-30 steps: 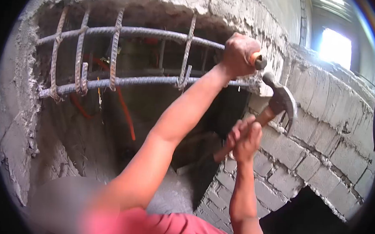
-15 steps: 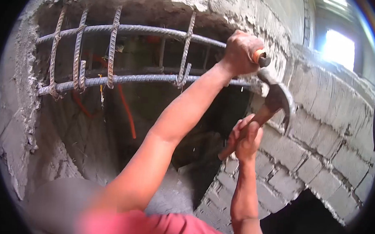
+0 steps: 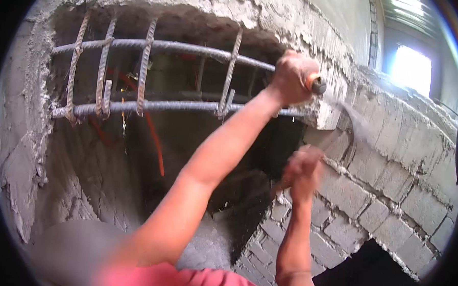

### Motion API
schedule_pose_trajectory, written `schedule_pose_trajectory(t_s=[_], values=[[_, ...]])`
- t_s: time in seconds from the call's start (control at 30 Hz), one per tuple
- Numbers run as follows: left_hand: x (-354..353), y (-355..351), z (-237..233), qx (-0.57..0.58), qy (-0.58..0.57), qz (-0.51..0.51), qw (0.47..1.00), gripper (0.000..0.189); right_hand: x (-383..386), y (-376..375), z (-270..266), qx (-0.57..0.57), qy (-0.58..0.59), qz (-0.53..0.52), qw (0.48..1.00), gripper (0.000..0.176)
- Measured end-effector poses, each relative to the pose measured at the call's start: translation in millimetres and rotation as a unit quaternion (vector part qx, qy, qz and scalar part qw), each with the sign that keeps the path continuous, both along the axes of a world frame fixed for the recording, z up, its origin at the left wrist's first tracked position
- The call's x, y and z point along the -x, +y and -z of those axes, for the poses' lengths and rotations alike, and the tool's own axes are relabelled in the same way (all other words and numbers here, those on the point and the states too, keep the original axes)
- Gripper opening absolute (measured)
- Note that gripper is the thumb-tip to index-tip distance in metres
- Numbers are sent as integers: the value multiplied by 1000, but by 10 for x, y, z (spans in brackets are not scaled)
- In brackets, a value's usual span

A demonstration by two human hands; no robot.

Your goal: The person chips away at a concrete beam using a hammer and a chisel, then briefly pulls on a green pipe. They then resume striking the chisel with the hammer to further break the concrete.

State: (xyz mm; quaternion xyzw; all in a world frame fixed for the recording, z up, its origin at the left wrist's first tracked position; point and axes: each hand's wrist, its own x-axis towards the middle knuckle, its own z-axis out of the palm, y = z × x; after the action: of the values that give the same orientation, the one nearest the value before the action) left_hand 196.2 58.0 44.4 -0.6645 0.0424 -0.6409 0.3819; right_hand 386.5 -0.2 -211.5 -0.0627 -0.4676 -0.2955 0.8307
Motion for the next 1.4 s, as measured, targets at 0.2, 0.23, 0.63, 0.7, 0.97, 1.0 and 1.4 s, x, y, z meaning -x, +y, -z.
schedule_pose_trajectory(t_s=[0.2,0.23,0.63,0.7,0.97,1.0,1.4], values=[[-41,35,-24,9,-6,-26,1000,18,-36,-1058,-808,14,-131,-427,895,67],[-37,50,13,14,-8,-47,999,18,-374,-1277,-948,-62,-201,-370,905,76],[102,72,159,-13,13,-13,1000,22,386,-556,-199,249,-55,-652,714,52],[105,55,104,-26,20,-29,999,20,264,-847,-361,124,-136,-594,783,63],[71,-7,67,-45,43,18,998,25,-159,-1607,-553,-53,-149,-441,883,62],[61,-9,68,-52,38,30,997,25,-128,-1578,-555,-72,-150,-416,894,62],[99,-25,194,-28,-1,-14,1000,26,979,-70,-475,280,-133,-535,786,67]])
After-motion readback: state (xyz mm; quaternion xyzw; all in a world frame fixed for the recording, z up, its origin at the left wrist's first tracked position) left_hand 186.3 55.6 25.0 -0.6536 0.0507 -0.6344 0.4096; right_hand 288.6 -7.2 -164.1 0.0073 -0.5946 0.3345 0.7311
